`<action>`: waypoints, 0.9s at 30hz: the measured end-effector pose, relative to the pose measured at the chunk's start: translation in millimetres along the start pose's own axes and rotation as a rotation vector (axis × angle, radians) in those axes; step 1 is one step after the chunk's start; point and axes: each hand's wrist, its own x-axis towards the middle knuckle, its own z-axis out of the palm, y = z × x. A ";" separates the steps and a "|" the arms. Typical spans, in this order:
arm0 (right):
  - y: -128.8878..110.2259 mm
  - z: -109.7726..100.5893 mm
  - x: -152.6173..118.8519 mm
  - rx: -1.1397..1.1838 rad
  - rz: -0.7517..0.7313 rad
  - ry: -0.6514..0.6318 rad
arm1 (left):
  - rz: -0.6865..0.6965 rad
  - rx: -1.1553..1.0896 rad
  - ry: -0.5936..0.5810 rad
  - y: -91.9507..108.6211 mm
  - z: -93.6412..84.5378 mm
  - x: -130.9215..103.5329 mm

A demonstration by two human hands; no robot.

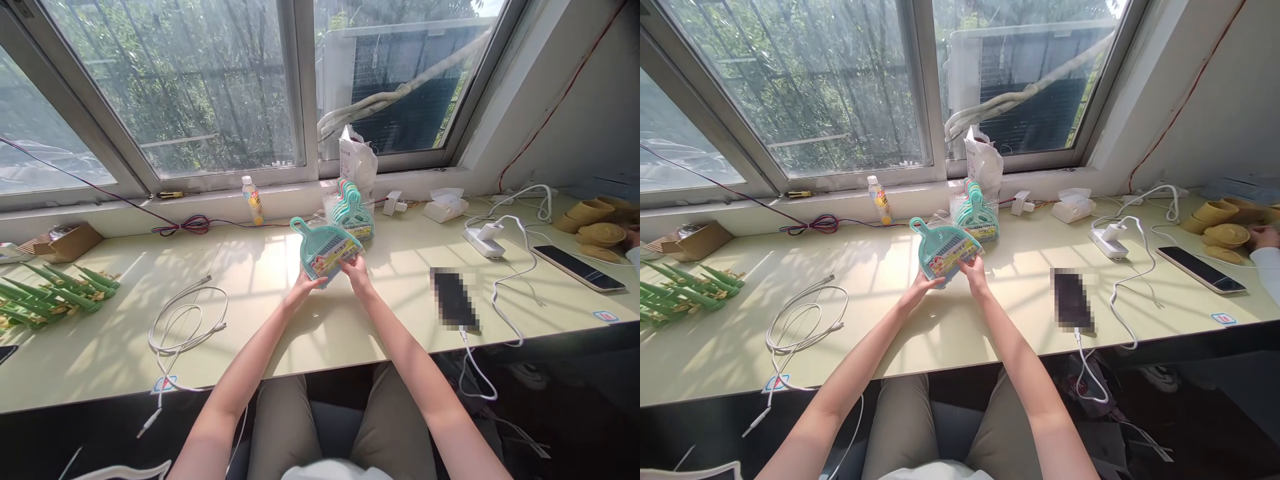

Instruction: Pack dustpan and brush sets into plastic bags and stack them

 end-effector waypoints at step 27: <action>15.8 -2.4 2.0 0.125 -0.033 0.081 | 0.022 0.071 0.103 -16.3 12.6 1.8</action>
